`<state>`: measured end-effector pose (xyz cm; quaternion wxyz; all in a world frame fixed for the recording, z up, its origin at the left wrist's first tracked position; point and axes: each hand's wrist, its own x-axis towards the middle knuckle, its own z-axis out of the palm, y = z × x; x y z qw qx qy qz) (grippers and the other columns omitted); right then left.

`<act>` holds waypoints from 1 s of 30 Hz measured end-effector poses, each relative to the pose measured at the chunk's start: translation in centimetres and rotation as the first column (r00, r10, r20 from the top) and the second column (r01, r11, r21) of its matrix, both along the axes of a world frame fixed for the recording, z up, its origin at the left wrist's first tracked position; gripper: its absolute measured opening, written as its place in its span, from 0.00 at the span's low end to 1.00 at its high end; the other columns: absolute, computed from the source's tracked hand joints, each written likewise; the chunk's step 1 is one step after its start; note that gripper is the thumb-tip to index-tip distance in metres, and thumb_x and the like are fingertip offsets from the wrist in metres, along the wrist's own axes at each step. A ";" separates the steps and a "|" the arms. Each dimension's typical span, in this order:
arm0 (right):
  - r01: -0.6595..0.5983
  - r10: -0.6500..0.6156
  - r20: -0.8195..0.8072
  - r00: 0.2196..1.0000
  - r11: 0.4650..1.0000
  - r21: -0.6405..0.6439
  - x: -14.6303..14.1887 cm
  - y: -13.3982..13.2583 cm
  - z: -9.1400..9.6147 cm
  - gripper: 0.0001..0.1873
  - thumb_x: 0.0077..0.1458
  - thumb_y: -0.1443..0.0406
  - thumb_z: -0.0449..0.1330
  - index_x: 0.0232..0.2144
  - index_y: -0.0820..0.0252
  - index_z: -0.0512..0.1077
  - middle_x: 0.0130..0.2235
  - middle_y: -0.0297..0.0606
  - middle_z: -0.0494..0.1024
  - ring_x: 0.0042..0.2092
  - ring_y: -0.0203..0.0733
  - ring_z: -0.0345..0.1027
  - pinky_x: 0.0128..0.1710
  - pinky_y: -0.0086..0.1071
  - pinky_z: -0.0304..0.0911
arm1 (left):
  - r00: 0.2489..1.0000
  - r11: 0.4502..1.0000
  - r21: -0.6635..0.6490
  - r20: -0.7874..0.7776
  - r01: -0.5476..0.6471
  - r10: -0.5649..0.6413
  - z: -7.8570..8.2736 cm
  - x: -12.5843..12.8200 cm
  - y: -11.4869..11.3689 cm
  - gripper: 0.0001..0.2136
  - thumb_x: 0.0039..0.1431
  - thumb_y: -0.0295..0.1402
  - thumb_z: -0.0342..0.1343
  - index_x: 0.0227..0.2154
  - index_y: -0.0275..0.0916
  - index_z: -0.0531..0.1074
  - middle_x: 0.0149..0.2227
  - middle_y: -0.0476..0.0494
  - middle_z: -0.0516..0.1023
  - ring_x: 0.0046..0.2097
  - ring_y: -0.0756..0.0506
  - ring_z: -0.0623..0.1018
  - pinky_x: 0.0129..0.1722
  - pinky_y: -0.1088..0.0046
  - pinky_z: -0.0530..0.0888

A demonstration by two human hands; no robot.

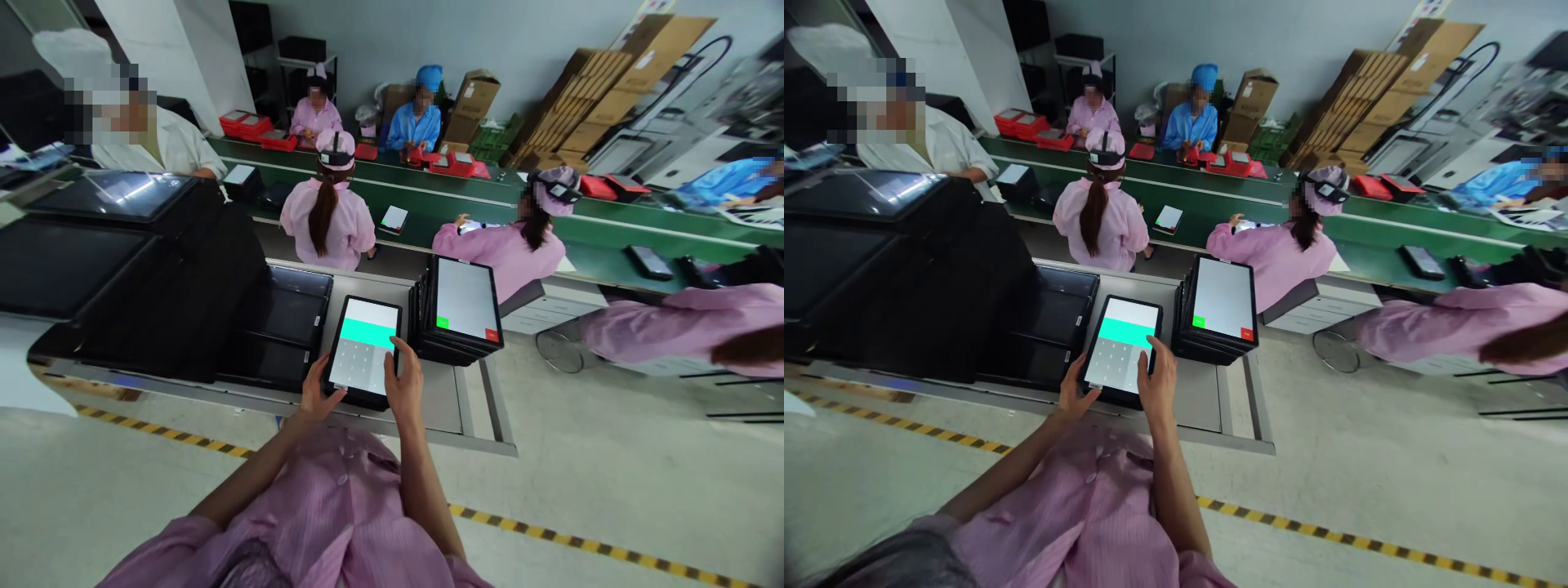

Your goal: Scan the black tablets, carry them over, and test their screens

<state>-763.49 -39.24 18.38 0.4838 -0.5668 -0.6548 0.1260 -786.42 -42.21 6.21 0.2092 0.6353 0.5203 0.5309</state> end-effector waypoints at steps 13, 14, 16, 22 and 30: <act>-0.136 0.111 0.311 0.944 0.989 0.061 -1.1 2.5 0.6 0.23 0.80 0.56 0.53 0.68 0.57 0.72 0.60 0.50 0.86 0.71 0.57 0.72 0.76 0.65 0.57 | 1.000 0.994 0.103 -0.013 0.021 -0.019 -0.8 -0.2 0.6 0.37 0.64 0.47 0.69 0.72 0.40 0.68 0.70 0.27 0.76 0.70 0.28 0.78 0.69 0.41 0.77; -0.138 0.113 0.318 0.941 0.989 0.058 -1.2 2.4 0.6 0.23 0.80 0.56 0.53 0.68 0.57 0.72 0.59 0.49 0.87 0.71 0.57 0.72 0.76 0.66 0.56 | 1.000 0.994 0.109 -0.015 0.021 -0.020 -0.8 -0.2 0.6 0.37 0.64 0.47 0.69 0.72 0.40 0.68 0.70 0.27 0.76 0.70 0.28 0.78 0.69 0.41 0.77; -0.129 0.101 0.327 0.940 0.989 0.067 -1.2 2.4 0.6 0.23 0.81 0.56 0.52 0.69 0.58 0.71 0.60 0.50 0.86 0.71 0.57 0.72 0.76 0.66 0.55 | 0.999 0.994 0.105 -0.021 0.026 -0.024 -0.7 -0.2 0.6 0.37 0.64 0.47 0.69 0.72 0.40 0.68 0.70 0.27 0.75 0.70 0.29 0.78 0.69 0.42 0.77; -0.088 0.057 0.330 0.942 0.993 0.078 -1.1 2.3 0.4 0.27 0.82 0.54 0.49 0.72 0.61 0.67 0.60 0.53 0.86 0.59 0.53 0.82 0.74 0.62 0.59 | 1.000 0.998 0.069 -0.009 0.009 -0.008 -0.3 0.0 0.5 0.37 0.64 0.49 0.69 0.71 0.40 0.69 0.70 0.27 0.76 0.69 0.28 0.78 0.68 0.43 0.78; -0.040 -0.005 0.425 0.905 0.995 0.096 -1.8 2.2 0.3 0.25 0.81 0.58 0.52 0.72 0.61 0.67 0.55 0.49 0.88 0.63 0.57 0.76 0.74 0.63 0.57 | 0.999 0.994 0.113 -0.037 0.007 -0.002 -0.3 0.0 0.5 0.37 0.65 0.48 0.69 0.71 0.40 0.68 0.69 0.27 0.77 0.69 0.30 0.79 0.67 0.44 0.79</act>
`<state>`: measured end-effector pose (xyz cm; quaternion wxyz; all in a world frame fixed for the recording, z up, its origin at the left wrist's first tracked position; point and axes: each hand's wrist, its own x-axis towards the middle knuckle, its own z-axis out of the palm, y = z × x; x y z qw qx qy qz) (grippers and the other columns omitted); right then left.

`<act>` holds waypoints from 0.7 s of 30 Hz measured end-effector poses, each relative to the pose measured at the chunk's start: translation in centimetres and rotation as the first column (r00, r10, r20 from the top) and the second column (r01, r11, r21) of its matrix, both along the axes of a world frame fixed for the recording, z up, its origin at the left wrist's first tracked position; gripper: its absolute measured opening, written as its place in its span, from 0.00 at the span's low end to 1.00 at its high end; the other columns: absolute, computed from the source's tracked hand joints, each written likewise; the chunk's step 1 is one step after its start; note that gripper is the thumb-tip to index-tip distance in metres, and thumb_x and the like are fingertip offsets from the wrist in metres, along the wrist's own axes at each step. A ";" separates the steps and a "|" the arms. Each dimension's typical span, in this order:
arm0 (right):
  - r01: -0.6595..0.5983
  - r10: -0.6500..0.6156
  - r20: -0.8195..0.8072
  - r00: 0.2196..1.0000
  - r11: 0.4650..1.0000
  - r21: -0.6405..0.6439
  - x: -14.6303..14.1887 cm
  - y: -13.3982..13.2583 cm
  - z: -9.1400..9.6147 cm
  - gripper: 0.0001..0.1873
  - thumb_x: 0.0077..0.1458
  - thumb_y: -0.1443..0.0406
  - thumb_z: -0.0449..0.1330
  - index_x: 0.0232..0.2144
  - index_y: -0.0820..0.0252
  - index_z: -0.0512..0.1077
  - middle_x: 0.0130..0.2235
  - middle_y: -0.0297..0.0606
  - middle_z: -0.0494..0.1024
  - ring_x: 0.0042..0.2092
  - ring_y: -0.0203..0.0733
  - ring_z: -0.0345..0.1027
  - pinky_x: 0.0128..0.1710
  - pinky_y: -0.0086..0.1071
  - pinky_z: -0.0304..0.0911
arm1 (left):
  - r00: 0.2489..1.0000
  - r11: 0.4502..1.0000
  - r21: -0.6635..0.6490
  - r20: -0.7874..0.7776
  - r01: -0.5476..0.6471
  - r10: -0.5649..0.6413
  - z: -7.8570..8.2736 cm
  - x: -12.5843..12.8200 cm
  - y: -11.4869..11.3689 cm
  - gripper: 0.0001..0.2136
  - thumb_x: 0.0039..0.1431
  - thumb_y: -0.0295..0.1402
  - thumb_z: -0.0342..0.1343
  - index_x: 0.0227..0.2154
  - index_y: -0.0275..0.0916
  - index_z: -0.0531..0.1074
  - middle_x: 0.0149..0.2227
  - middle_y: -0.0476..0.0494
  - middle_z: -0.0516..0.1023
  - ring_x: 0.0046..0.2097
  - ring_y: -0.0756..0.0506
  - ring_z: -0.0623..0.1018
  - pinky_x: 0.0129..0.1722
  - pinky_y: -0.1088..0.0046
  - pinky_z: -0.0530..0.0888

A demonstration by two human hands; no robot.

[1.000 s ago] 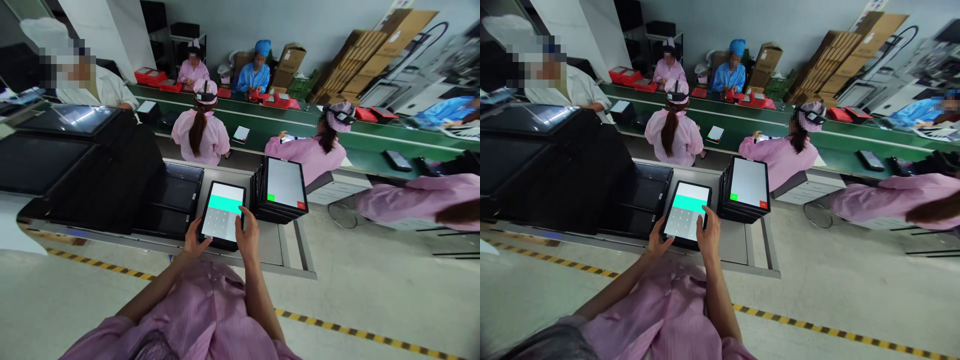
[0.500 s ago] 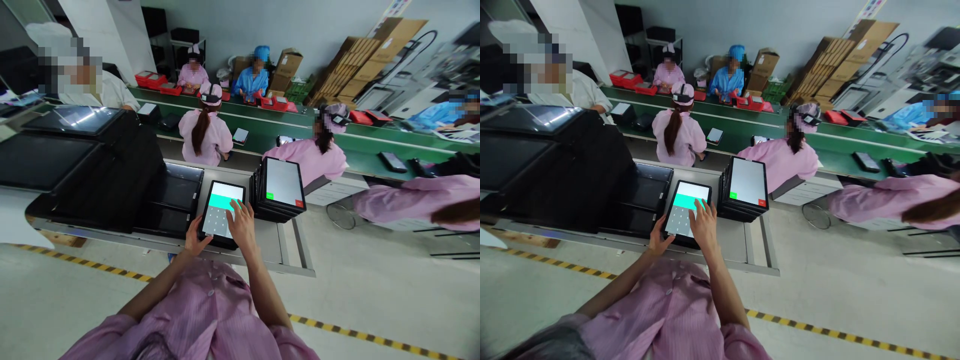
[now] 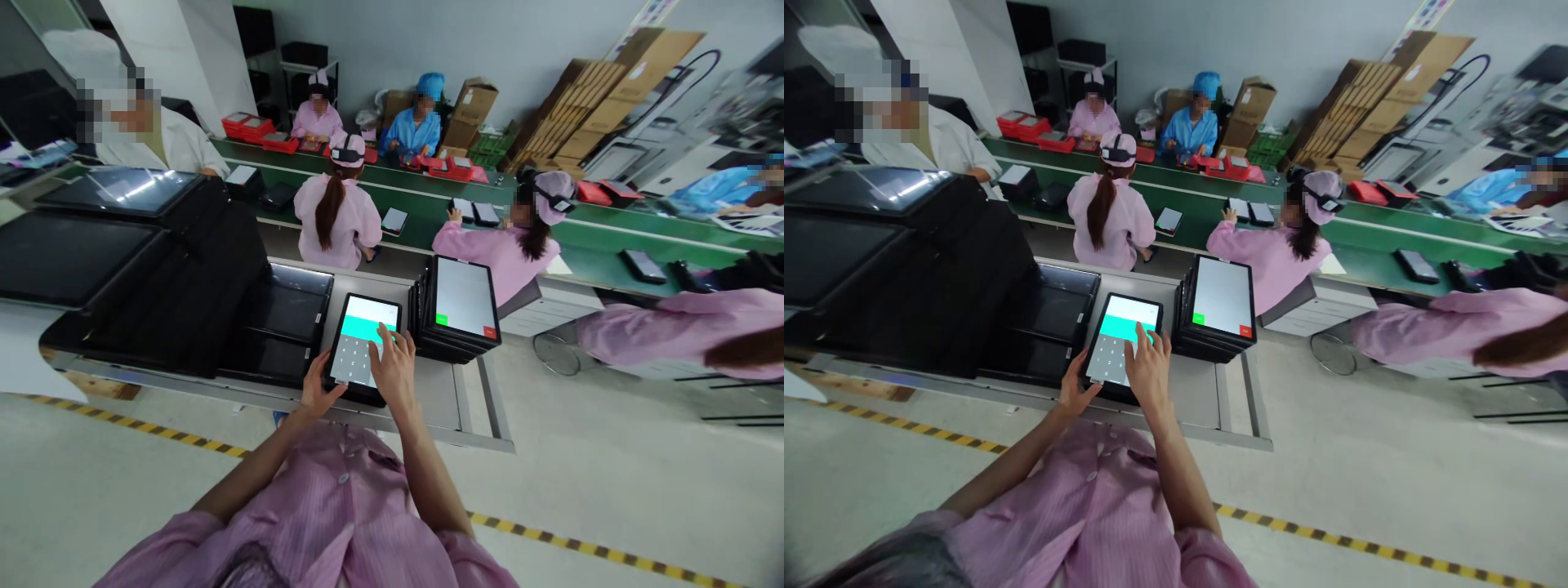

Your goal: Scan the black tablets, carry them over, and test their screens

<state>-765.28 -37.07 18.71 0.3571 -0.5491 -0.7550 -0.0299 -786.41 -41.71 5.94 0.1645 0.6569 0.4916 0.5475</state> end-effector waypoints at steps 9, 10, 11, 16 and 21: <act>-0.002 0.002 -0.005 1.000 1.000 0.008 -0.2 -0.1 0.2 0.27 0.81 0.57 0.51 0.73 0.65 0.63 0.61 0.56 0.83 0.62 0.56 0.78 0.71 0.60 0.64 | 1.000 1.000 0.028 -0.009 -0.008 0.009 -0.6 0.0 0.0 0.37 0.66 0.49 0.68 0.72 0.40 0.67 0.69 0.27 0.77 0.69 0.29 0.79 0.66 0.44 0.80; -0.003 0.003 -0.016 1.000 1.000 0.015 -0.2 -0.2 0.3 0.27 0.81 0.57 0.51 0.74 0.64 0.63 0.64 0.57 0.82 0.64 0.56 0.77 0.71 0.60 0.64 | 1.000 0.999 0.031 -0.010 -0.008 0.009 -0.6 0.0 0.0 0.37 0.66 0.49 0.68 0.72 0.40 0.67 0.69 0.27 0.77 0.69 0.29 0.79 0.66 0.44 0.80; -0.008 0.008 -0.029 1.000 1.000 0.019 -0.3 -0.3 0.6 0.27 0.81 0.57 0.51 0.74 0.64 0.62 0.65 0.57 0.81 0.65 0.56 0.76 0.72 0.61 0.63 | 1.000 0.999 0.034 -0.012 -0.007 0.008 -0.6 0.0 0.0 0.37 0.66 0.49 0.67 0.72 0.39 0.67 0.69 0.27 0.77 0.69 0.29 0.79 0.66 0.44 0.80; -0.180 0.177 -0.088 0.980 0.983 -0.026 -1.2 -1.2 1.7 0.24 0.81 0.60 0.53 0.72 0.57 0.65 0.55 0.45 0.88 0.60 0.51 0.80 0.75 0.61 0.59 | 1.000 0.998 0.060 -0.008 0.009 -0.009 -0.2 0.0 -0.1 0.36 0.67 0.47 0.67 0.73 0.40 0.66 0.70 0.28 0.76 0.69 0.30 0.79 0.67 0.44 0.79; -0.242 0.240 -0.050 0.969 0.970 -0.035 -2.1 -1.7 1.9 0.14 0.80 0.63 0.54 0.60 0.54 0.76 0.54 0.41 0.89 0.66 0.52 0.77 0.77 0.61 0.56 | 1.000 0.998 0.062 -0.026 0.010 -0.009 0.0 0.0 -0.1 0.36 0.68 0.48 0.66 0.73 0.40 0.66 0.69 0.28 0.76 0.69 0.30 0.79 0.67 0.43 0.79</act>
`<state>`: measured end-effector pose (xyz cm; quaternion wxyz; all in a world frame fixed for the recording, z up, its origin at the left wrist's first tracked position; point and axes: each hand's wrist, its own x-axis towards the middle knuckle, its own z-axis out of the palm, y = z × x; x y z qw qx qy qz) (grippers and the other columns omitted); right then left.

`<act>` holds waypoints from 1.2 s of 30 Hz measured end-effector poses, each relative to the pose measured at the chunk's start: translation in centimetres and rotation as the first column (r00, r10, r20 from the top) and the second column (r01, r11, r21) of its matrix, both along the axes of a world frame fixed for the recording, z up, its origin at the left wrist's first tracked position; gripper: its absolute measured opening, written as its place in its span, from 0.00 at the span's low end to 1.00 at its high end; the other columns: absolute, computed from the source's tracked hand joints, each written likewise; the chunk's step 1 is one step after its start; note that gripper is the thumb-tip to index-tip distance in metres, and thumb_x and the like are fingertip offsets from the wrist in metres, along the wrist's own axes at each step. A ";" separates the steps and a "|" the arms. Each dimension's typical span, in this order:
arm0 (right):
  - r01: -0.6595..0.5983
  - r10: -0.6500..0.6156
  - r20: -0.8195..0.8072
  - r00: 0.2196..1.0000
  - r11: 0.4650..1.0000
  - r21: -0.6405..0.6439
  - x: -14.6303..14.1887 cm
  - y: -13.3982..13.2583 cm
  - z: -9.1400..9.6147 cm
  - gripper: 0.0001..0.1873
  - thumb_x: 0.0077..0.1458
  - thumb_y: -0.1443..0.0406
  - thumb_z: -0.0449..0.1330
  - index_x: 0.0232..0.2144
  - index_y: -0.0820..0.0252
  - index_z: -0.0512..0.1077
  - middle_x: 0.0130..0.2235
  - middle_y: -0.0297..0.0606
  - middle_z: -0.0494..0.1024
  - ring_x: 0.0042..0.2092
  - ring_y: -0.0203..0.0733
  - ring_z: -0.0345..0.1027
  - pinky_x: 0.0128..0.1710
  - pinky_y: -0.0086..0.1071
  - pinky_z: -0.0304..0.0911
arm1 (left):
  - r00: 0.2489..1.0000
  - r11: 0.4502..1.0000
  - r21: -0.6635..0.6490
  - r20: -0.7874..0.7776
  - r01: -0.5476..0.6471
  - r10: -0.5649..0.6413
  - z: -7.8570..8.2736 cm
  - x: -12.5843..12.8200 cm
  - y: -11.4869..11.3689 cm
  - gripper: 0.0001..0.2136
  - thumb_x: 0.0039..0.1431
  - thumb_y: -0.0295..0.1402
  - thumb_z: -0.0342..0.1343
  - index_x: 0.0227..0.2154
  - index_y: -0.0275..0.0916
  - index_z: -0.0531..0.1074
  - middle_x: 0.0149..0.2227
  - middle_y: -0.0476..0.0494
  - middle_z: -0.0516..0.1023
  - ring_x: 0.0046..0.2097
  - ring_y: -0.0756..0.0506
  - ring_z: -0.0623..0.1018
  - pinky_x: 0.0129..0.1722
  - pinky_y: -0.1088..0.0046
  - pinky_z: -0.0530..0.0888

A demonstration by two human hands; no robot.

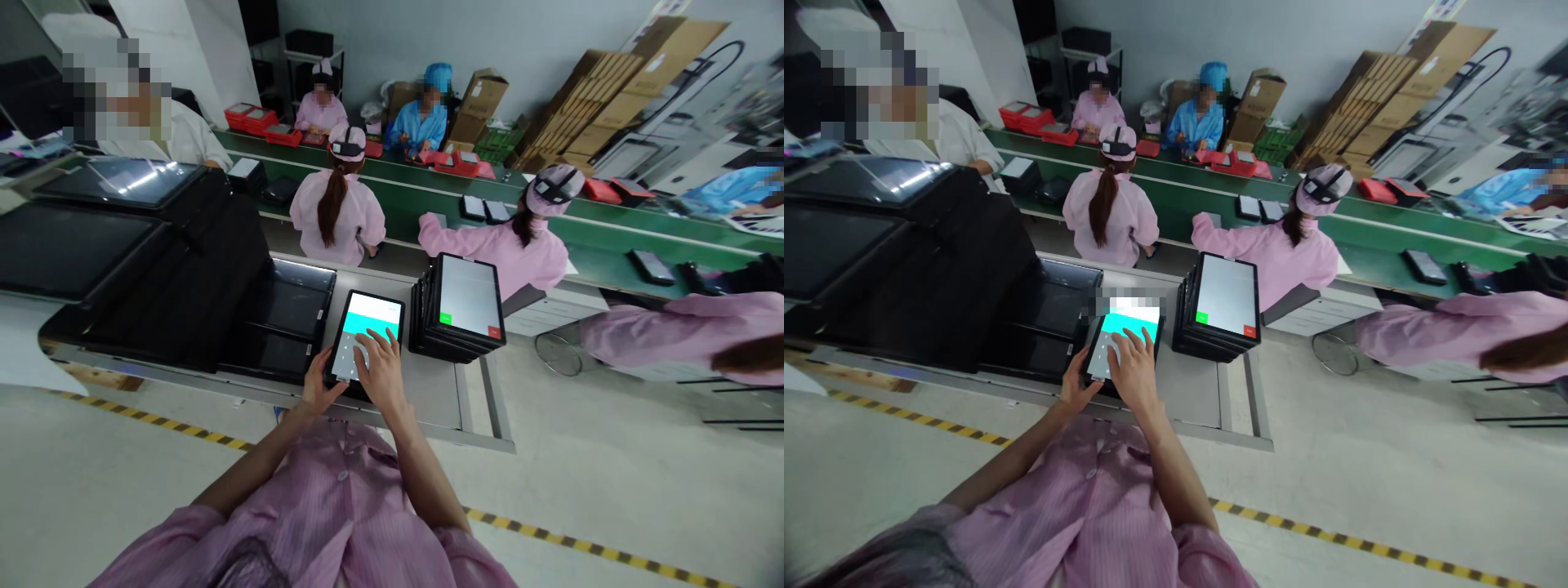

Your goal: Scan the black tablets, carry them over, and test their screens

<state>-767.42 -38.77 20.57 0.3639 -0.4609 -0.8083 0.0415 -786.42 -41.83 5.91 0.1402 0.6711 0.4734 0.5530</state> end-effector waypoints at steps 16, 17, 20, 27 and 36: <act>0.240 -0.228 -0.139 0.964 0.967 0.080 3.1 2.4 -1.1 0.16 0.79 0.61 0.53 0.57 0.56 0.78 0.51 0.45 0.89 0.56 0.50 0.84 0.76 0.65 0.56 | 1.000 0.996 -0.092 0.028 -0.005 0.008 0.2 0.2 -0.1 0.37 0.64 0.48 0.69 0.72 0.40 0.68 0.70 0.28 0.76 0.70 0.29 0.78 0.68 0.43 0.78; 0.254 -0.241 -0.139 0.961 0.964 0.084 3.5 2.4 -1.2 0.16 0.79 0.61 0.52 0.58 0.56 0.77 0.51 0.45 0.89 0.54 0.49 0.85 0.76 0.65 0.56 | 1.000 0.996 -0.090 0.028 -0.002 0.004 0.3 0.2 -0.1 0.37 0.64 0.48 0.69 0.72 0.40 0.68 0.70 0.28 0.76 0.70 0.29 0.78 0.68 0.44 0.78; 0.250 -0.238 -0.125 0.963 0.964 0.095 3.8 2.3 -1.4 0.17 0.80 0.62 0.52 0.61 0.58 0.75 0.52 0.46 0.89 0.52 0.47 0.86 0.76 0.62 0.58 | 0.999 0.998 -0.070 0.037 -0.001 0.003 0.3 0.2 -0.1 0.37 0.65 0.49 0.68 0.72 0.39 0.68 0.69 0.27 0.76 0.70 0.29 0.78 0.68 0.44 0.78; 0.225 -0.224 -0.087 0.971 0.974 0.002 3.3 2.0 -1.2 0.24 0.80 0.61 0.51 0.72 0.59 0.63 0.57 0.51 0.87 0.58 0.51 0.84 0.76 0.65 0.56 | 0.999 0.997 -0.072 0.040 0.014 -0.011 0.4 0.2 -0.2 0.37 0.66 0.50 0.68 0.71 0.39 0.68 0.70 0.26 0.76 0.70 0.28 0.79 0.67 0.42 0.79; 0.203 -0.202 -0.060 0.978 0.979 0.010 2.4 2.0 -0.8 0.28 0.80 0.61 0.50 0.76 0.59 0.59 0.55 0.49 0.88 0.59 0.51 0.82 0.77 0.65 0.53 | 0.999 0.999 -0.037 0.039 0.008 -0.007 -0.2 0.3 -0.1 0.37 0.66 0.48 0.68 0.73 0.40 0.66 0.70 0.26 0.76 0.69 0.29 0.79 0.67 0.42 0.79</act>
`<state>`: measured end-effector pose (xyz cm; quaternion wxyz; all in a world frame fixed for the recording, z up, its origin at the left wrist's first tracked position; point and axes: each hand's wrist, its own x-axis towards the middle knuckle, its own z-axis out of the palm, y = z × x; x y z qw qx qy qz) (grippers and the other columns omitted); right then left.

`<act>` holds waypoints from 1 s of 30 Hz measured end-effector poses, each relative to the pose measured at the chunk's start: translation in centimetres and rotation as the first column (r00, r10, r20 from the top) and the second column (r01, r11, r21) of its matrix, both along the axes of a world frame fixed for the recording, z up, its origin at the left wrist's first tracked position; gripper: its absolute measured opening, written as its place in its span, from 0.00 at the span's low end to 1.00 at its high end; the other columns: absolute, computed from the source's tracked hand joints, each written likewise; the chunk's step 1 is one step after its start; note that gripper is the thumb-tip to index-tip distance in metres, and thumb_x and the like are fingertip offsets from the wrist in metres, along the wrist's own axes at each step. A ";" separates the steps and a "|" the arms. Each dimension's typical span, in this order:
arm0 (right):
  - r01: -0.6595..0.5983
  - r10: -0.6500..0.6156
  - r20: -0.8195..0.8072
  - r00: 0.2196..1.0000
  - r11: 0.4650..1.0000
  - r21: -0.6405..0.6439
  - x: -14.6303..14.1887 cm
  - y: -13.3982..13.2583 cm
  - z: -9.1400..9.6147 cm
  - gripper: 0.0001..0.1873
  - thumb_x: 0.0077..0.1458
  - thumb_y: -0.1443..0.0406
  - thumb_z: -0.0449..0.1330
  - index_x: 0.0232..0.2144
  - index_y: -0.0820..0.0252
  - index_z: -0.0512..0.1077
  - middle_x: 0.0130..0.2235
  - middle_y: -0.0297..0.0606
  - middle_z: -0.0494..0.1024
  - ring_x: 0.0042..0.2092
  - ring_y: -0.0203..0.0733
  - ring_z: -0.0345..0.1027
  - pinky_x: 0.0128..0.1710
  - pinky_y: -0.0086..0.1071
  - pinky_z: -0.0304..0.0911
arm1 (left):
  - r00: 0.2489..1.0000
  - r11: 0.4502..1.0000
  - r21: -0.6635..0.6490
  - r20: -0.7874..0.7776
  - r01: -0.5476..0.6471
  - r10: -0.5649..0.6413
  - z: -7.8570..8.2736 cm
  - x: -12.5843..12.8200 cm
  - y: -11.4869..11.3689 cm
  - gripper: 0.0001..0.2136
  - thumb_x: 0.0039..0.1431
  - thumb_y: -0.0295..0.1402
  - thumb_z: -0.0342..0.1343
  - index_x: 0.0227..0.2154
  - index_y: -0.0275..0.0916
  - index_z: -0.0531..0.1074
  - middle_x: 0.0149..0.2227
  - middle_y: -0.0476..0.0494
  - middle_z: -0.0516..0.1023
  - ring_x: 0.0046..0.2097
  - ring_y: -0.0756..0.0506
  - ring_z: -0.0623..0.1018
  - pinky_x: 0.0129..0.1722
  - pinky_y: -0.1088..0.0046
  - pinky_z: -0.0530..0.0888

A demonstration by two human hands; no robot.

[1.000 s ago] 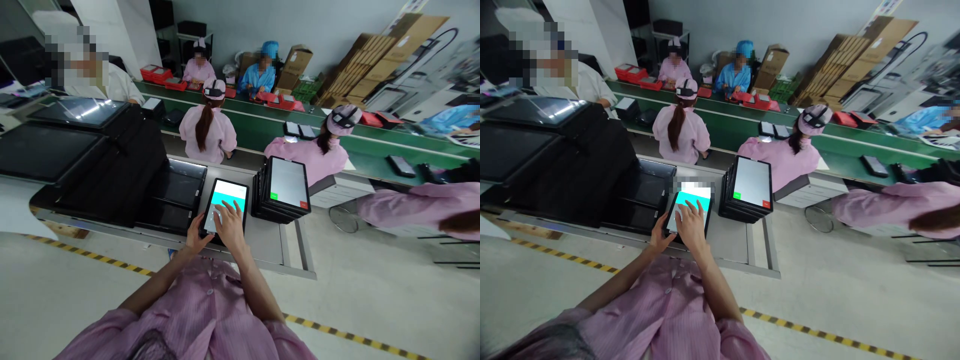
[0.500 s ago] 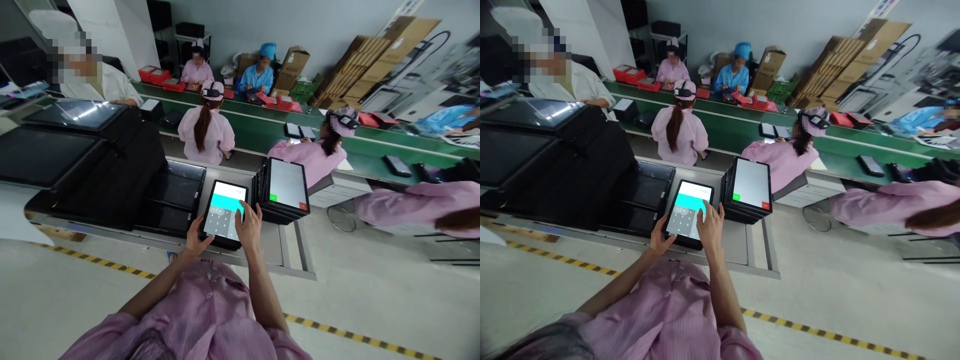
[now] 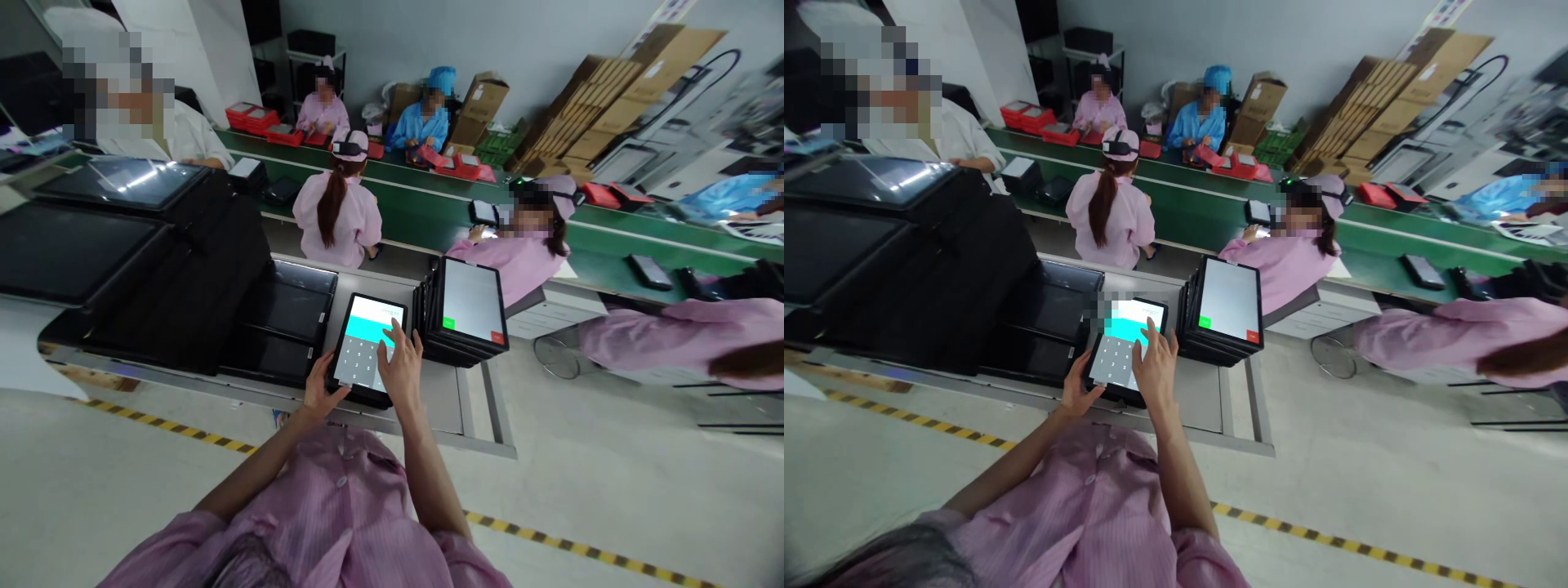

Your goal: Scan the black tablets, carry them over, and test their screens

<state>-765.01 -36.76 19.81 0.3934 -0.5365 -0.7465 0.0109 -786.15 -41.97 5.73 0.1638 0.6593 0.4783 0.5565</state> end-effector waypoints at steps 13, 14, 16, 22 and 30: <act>0.037 -0.037 -0.016 0.999 0.999 0.011 0.1 -0.4 -0.2 0.32 0.80 0.60 0.51 0.79 0.61 0.51 0.57 0.52 0.87 0.60 0.52 0.83 0.76 0.65 0.55 | 1.000 1.000 -0.012 -0.014 -0.009 0.008 0.4 0.1 -0.1 0.37 0.66 0.52 0.67 0.72 0.39 0.68 0.69 0.26 0.76 0.69 0.29 0.79 0.67 0.42 0.79; 0.036 -0.036 -0.014 0.999 0.999 0.013 0.0 -0.4 -0.2 0.33 0.80 0.60 0.51 0.79 0.61 0.51 0.57 0.51 0.87 0.60 0.52 0.83 0.76 0.65 0.55 | 1.000 1.000 -0.020 -0.014 -0.010 0.009 0.5 0.1 -0.1 0.37 0.66 0.52 0.67 0.72 0.39 0.68 0.69 0.26 0.76 0.69 0.29 0.79 0.67 0.42 0.79; 0.025 -0.025 -0.002 1.000 1.000 0.018 -0.1 -0.4 -0.3 0.33 0.80 0.59 0.52 0.80 0.60 0.52 0.55 0.50 0.88 0.59 0.52 0.83 0.76 0.66 0.55 | 1.000 0.999 -0.041 -0.010 -0.014 0.014 0.5 0.1 -0.1 0.37 0.65 0.52 0.67 0.72 0.40 0.68 0.69 0.26 0.76 0.69 0.29 0.79 0.67 0.42 0.79; 0.039 -0.038 -0.052 0.998 0.999 0.018 0.0 -0.4 -0.2 0.28 0.82 0.57 0.49 0.77 0.59 0.57 0.60 0.52 0.86 0.62 0.52 0.81 0.76 0.66 0.55 | 1.000 1.000 -0.025 -0.007 -0.001 0.001 0.4 -0.1 -0.1 0.37 0.65 0.50 0.68 0.72 0.41 0.67 0.69 0.27 0.76 0.69 0.29 0.79 0.67 0.42 0.79; 0.085 -0.081 -0.163 0.983 0.996 0.021 1.6 0.4 -0.3 0.24 0.80 0.56 0.50 0.71 0.57 0.64 0.60 0.52 0.85 0.60 0.52 0.82 0.73 0.62 0.62 | 1.000 1.000 -0.020 -0.006 0.000 -0.001 0.5 -0.1 -0.1 0.37 0.66 0.48 0.68 0.72 0.40 0.68 0.69 0.26 0.76 0.69 0.28 0.79 0.67 0.42 0.79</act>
